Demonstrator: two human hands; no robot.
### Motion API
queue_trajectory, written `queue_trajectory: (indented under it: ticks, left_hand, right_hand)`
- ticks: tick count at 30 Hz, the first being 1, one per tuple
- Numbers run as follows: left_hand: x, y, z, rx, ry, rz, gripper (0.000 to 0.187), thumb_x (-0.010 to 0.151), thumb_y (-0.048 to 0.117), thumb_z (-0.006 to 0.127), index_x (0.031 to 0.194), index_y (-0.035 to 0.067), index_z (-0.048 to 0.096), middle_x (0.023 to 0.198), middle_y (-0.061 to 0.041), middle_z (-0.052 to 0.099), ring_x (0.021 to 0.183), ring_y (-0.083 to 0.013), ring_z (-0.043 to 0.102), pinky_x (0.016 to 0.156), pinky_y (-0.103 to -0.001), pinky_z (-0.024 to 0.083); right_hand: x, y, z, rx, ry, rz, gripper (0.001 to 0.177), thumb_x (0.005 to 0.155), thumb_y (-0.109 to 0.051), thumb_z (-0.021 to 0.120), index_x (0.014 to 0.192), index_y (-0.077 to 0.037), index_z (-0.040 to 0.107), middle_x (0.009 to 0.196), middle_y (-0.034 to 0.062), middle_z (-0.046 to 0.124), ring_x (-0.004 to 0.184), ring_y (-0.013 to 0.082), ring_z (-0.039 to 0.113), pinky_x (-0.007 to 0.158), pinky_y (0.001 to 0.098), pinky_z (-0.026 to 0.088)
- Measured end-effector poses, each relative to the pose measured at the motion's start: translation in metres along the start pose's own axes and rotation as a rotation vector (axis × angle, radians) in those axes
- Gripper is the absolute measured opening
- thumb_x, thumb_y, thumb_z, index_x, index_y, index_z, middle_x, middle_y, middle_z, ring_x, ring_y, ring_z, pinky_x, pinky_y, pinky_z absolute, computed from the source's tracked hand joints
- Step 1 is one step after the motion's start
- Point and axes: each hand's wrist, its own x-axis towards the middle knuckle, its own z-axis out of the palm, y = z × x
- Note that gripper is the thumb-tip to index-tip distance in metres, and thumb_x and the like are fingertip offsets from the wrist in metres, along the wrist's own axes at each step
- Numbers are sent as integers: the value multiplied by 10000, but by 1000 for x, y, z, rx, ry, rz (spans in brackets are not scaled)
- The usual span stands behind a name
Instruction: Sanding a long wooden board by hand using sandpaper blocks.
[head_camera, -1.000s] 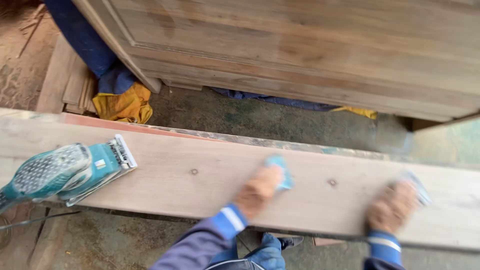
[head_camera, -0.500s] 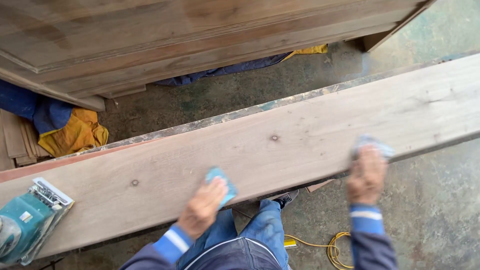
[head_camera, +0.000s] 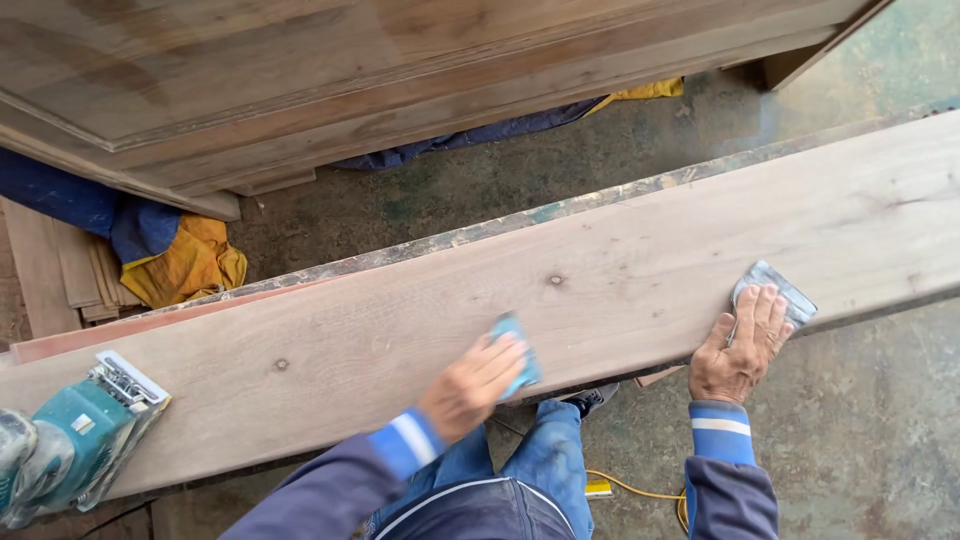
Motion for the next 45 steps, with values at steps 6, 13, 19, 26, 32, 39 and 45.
queue_trajectory:
  ticks: [6,13,19,26,32,39,45]
  left_hand:
    - [32,7,15,-9,40,4,410,957,62,569,1348,-57,605,1446,-207,603,1409,-335,532,1193,-516,423]
    - [-110,-15,-69,120,19,-158,471,833,-75,552,1287,-1,654,1389,-135,647,1379,-310,576,1179,-492,457]
    - [46,8,3,-49,19,71,419,853,-10,582,1266,-33,651,1390,-164,631,1373,-320,556,1166,-504,438]
    - [113,33,88,-60,-28,195,461,801,14,582,1254,-49,643,1387,-193,613,1369,-359,522,1132,-526,413]
    - [200,64,157,-20,9,150,416,832,-28,594,1243,-17,658,1360,-158,647,1352,-334,551,1139,-518,425]
    - [318,121,241,70,218,64,500,737,-96,597,1219,4,685,1311,-171,670,1300,-346,598,1144,-541,427]
    - [261,-11,332,282,402,385,267,803,35,761,1064,25,703,1126,-197,711,1166,-371,662,1032,-634,520]
  right_hand:
    - [1,7,-11,-15,-66,-48,488,1141,-258,438,1533,21,524,1642,255,421,1565,423,310,1291,556,137]
    - [-1,6,1,-7,-47,-32,492,1164,-297,420,1538,7,523,1649,245,418,1577,405,305,1305,549,125]
    - [-7,-32,-5,-66,25,-6,501,1105,-268,440,1534,-12,477,1639,237,394,1564,374,288,1300,513,118]
    - [-3,-25,-44,150,-177,-198,440,1014,-198,548,1439,-93,593,1515,143,558,1457,326,457,1225,480,287]
    - [113,183,-62,45,-60,-128,431,1053,-252,502,1451,-110,586,1547,129,528,1475,317,435,1242,479,255]
    - [262,383,-81,-23,145,53,444,1081,-296,432,1453,-102,575,1552,112,537,1505,294,426,1299,422,247]
    - [138,249,-80,344,-179,-322,578,936,-75,552,1508,-10,499,1606,208,475,1543,352,402,1290,548,183]
